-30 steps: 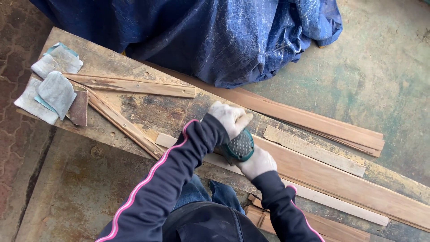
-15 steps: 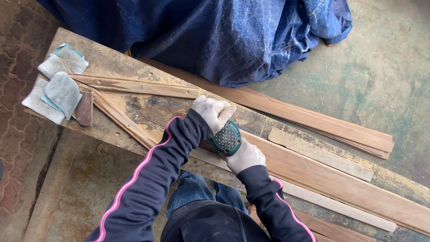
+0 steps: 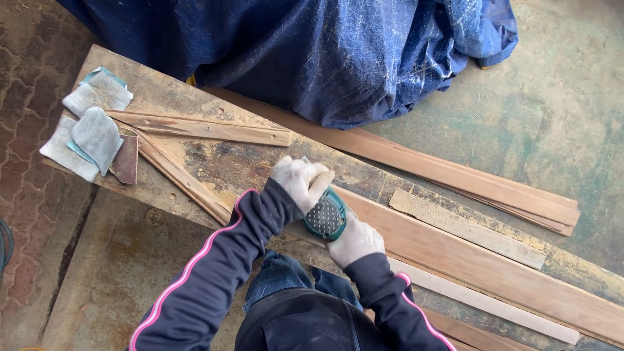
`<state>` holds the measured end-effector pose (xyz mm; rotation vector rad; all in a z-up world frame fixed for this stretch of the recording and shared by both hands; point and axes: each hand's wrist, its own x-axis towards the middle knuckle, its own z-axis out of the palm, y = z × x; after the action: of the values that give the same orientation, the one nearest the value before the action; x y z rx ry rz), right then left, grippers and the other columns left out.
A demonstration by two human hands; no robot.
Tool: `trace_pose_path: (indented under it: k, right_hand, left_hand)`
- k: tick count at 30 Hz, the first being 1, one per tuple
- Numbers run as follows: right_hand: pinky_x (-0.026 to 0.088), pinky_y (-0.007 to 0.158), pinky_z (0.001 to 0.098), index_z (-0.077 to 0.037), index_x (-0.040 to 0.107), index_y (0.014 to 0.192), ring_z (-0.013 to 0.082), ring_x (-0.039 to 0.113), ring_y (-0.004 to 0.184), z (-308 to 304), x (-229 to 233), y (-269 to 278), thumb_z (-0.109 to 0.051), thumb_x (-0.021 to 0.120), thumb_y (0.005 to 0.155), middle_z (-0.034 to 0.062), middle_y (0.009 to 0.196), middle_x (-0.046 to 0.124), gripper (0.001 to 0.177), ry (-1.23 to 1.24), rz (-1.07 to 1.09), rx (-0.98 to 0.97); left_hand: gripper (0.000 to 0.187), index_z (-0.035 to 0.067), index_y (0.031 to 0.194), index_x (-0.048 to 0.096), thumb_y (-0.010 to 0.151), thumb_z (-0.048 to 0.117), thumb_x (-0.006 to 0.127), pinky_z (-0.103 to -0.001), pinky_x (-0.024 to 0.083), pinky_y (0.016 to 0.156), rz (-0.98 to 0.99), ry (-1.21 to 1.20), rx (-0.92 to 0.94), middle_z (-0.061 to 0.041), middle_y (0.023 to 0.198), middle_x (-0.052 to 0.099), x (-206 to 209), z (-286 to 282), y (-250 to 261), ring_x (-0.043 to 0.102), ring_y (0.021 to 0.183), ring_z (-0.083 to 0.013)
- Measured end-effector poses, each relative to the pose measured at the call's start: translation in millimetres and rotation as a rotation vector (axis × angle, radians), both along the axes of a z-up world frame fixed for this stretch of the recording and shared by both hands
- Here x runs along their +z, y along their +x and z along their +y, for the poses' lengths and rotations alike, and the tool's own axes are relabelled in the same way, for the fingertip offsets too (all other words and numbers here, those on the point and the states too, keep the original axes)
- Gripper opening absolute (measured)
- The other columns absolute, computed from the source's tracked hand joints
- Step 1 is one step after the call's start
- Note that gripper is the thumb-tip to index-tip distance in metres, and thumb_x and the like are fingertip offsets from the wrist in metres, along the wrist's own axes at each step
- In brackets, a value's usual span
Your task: Sanding wooden boards using an orbital sander and manual sandpaper at a workbench.
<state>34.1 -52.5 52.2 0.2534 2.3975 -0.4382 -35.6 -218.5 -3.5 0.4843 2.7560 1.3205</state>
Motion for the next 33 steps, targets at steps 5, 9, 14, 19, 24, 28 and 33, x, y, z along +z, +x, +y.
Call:
trace_pose_path:
  k: [5,9,14,19,24,28,33]
  right_hand:
    - [0.058,0.085,0.0458,-0.010,0.066,0.115,0.0380,0.074,0.091,9,-4,8,-0.044,0.076,0.077,0.0213,0.090,0.076,0.052,-0.013,-0.064,0.031]
    - [0.058,0.084,0.0474,-0.010,0.070,0.108,0.0391,0.073,0.093,19,2,-14,-0.050,0.076,0.077,0.0204,0.092,0.076,0.051,-0.016,0.048,0.009]
    - [0.057,0.084,0.0475,-0.011,0.070,0.107,0.0389,0.073,0.093,71,-5,5,-0.057,0.077,0.074,0.0204,0.092,0.076,0.057,0.059,0.001,-0.032]
    - [0.059,0.086,0.0460,-0.010,0.073,0.104,0.0371,0.075,0.095,155,-14,48,-0.063,0.075,0.073,0.0199,0.093,0.077,0.062,0.165,-0.070,-0.115]
    - [0.059,0.089,0.0430,-0.013,0.078,0.099,0.0330,0.076,0.098,256,-36,85,-0.062,0.077,0.070,0.0154,0.095,0.081,0.057,0.281,-0.215,-0.085]
    - [0.059,0.089,0.0426,-0.017,0.079,0.101,0.0328,0.076,0.099,259,-31,75,-0.060,0.078,0.069,0.0140,0.095,0.081,0.055,0.365,-0.227,-0.012]
    - [0.060,0.088,0.0422,-0.013,0.079,0.100,0.0330,0.077,0.096,207,-10,37,-0.061,0.080,0.069,0.0165,0.094,0.080,0.057,0.383,-0.213,-0.027]
  left_hand:
    - [0.029,0.013,0.088,0.077,0.093,0.037,0.061,-0.042,0.046,0.078,-0.043,0.052,-0.029,-0.012,0.079,0.075,-4,7,12,0.071,0.073,-0.0294]
    - [0.033,0.013,0.085,0.078,0.096,0.038,0.060,-0.045,0.046,0.083,-0.029,0.007,0.010,-0.013,0.075,0.074,0,25,-15,0.071,0.073,-0.0307]
    - [0.035,0.012,0.089,0.078,0.096,0.038,0.056,-0.044,0.047,0.085,-0.032,0.038,-0.102,-0.012,0.077,0.075,-3,82,-14,0.071,0.070,-0.0296]
    - [0.035,0.012,0.089,0.076,0.093,0.039,0.055,-0.047,0.046,0.090,-0.093,-0.007,-0.182,-0.013,0.071,0.074,3,173,18,0.071,0.066,-0.0293]
    - [0.034,0.011,0.085,0.074,0.094,0.039,0.057,-0.049,0.045,0.089,-0.135,0.097,-0.090,-0.014,0.072,0.073,15,238,62,0.068,0.063,-0.0315]
    - [0.037,0.009,0.086,0.073,0.096,0.041,0.059,-0.050,0.045,0.087,-0.125,0.124,0.011,-0.016,0.073,0.072,3,250,75,0.066,0.063,-0.0336]
    - [0.039,0.008,0.088,0.073,0.096,0.042,0.058,-0.050,0.046,0.083,-0.127,0.149,0.067,-0.017,0.070,0.071,-1,215,51,0.065,0.060,-0.0328]
